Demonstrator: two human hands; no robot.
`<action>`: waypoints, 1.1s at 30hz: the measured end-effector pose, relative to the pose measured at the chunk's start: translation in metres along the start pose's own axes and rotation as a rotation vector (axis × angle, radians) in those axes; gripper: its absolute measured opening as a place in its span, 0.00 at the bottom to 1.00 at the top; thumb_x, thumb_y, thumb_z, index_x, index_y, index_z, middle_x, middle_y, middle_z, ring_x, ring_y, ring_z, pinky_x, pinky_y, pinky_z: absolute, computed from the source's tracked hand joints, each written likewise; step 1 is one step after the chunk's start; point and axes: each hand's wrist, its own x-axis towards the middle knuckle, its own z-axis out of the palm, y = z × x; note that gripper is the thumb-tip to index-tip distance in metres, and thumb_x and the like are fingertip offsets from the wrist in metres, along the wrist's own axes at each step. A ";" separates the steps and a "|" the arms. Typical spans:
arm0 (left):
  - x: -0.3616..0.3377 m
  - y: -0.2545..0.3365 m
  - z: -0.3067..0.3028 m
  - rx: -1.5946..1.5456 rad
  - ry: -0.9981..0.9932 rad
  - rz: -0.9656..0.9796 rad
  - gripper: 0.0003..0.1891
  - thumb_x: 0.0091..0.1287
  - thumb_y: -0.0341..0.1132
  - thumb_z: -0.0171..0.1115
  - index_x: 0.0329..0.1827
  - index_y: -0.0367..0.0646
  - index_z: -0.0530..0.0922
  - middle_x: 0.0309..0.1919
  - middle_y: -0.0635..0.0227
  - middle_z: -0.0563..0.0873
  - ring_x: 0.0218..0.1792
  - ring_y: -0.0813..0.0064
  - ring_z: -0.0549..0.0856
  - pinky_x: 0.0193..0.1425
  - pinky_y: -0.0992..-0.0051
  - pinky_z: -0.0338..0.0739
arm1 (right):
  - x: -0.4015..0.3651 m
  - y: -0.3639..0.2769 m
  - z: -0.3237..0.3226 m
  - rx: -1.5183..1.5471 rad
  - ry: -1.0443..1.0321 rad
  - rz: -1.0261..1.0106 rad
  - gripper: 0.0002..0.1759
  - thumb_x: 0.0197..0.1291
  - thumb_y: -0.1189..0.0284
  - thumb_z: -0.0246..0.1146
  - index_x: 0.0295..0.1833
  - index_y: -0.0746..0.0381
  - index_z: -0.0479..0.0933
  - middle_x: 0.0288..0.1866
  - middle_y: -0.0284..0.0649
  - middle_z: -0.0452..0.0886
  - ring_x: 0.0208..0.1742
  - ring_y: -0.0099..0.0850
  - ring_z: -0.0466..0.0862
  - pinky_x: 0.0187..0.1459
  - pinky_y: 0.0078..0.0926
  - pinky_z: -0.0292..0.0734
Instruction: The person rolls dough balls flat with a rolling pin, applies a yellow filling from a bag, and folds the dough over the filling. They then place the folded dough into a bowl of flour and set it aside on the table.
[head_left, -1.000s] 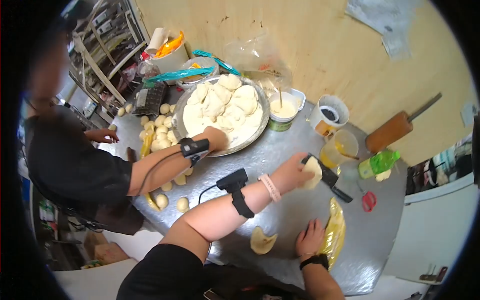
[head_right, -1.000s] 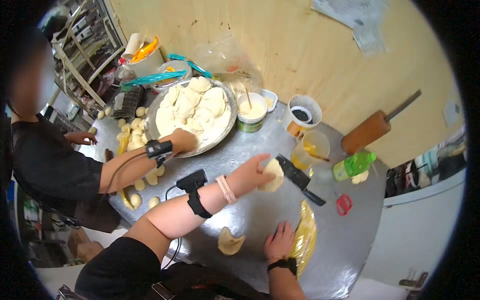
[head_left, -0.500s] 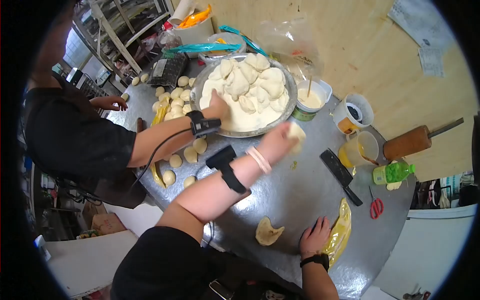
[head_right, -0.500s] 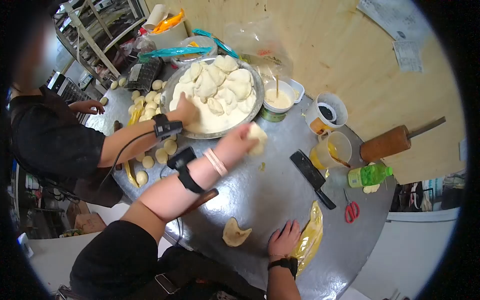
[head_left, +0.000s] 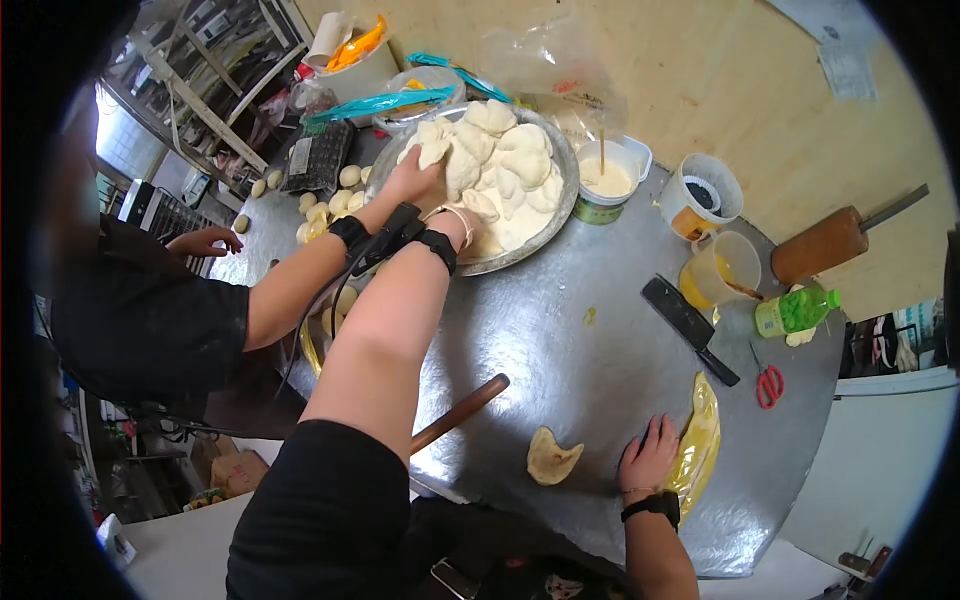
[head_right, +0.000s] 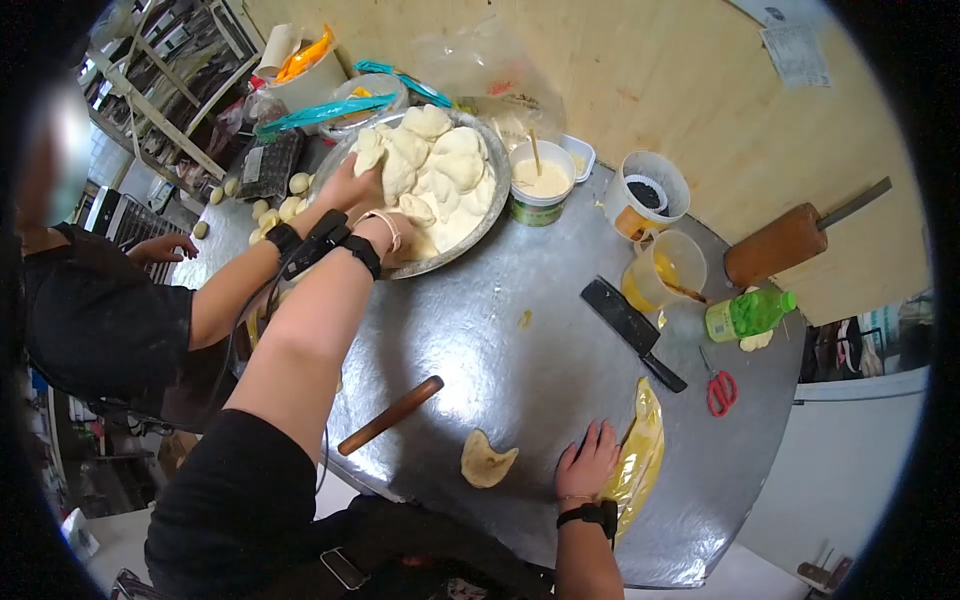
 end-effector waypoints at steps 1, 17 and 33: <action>0.009 0.003 0.003 -0.157 -0.044 -0.060 0.15 0.60 0.38 0.62 0.45 0.41 0.87 0.46 0.54 0.88 0.44 0.59 0.89 0.47 0.65 0.82 | -0.001 0.002 -0.001 -0.008 0.009 -0.010 0.31 0.57 0.69 0.61 0.68 0.65 0.68 0.74 0.53 0.63 0.74 0.53 0.63 0.72 0.58 0.54; 0.015 0.013 0.021 -0.798 -0.044 -0.183 0.32 0.68 0.58 0.56 0.63 0.40 0.78 0.62 0.56 0.81 0.56 0.60 0.83 0.61 0.65 0.75 | 0.000 -0.001 -0.005 -0.010 0.017 -0.026 0.31 0.58 0.68 0.61 0.68 0.66 0.68 0.74 0.53 0.64 0.74 0.51 0.63 0.72 0.56 0.56; -0.121 0.205 0.060 -0.621 0.466 0.744 0.25 0.65 0.44 0.65 0.61 0.40 0.73 0.50 0.49 0.81 0.54 0.51 0.81 0.57 0.59 0.77 | -0.001 -0.002 -0.002 0.031 0.028 -0.007 0.31 0.56 0.69 0.62 0.66 0.66 0.69 0.73 0.53 0.64 0.74 0.51 0.63 0.73 0.56 0.55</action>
